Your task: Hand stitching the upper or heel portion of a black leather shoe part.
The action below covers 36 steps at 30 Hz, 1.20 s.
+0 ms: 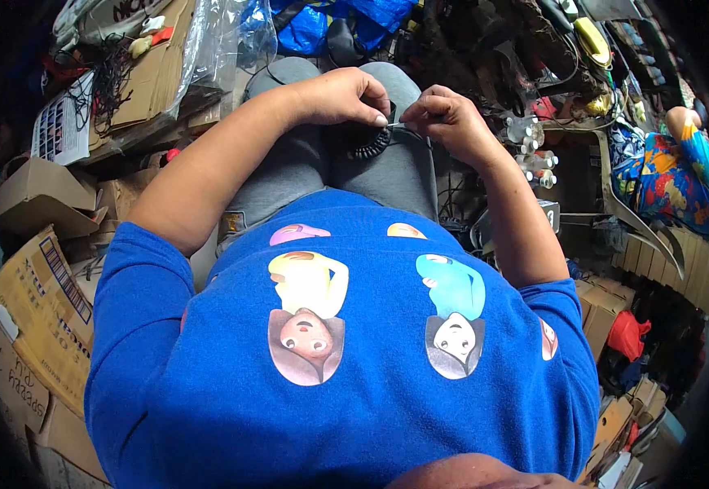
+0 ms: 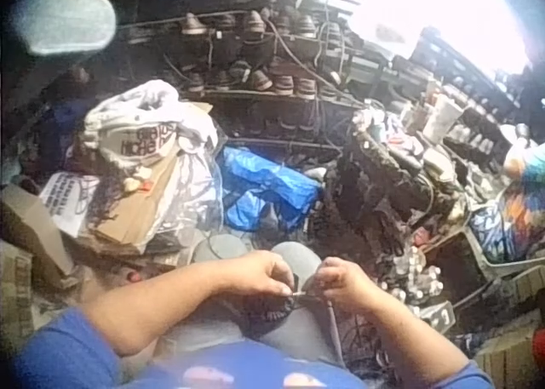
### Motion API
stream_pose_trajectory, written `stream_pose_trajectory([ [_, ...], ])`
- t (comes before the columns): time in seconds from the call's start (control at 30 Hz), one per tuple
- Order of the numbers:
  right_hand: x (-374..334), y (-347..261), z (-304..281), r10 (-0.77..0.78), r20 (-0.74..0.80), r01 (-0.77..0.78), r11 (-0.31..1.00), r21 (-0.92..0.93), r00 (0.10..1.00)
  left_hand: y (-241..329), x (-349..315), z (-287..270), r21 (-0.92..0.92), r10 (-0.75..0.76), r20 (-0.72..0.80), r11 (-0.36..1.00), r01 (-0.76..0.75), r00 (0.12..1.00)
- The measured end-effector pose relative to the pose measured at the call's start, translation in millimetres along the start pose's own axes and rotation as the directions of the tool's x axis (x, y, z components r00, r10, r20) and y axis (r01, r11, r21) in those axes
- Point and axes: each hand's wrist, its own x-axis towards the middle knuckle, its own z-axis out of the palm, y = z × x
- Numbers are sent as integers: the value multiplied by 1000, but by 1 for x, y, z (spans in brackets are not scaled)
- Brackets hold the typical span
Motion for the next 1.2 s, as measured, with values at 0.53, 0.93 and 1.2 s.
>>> stream_pose_trajectory([
  [0.53, -25, 12, 40, -81, -218, 104, 990, 97, 973, -12, -9, 4, -470, -103, 153, 867, 164, 983],
  [0.93, -20, -44, 16, -206, 66, 208, 815, -541, 976, -9, -6, -1, -189, -11, 287, 980, 68, 958],
  [1.2, 9, -31, 12, -127, 186, 190, 908, -373, 974, -13, 10, -3, -151, 4, 117, 989, 14, 993],
])
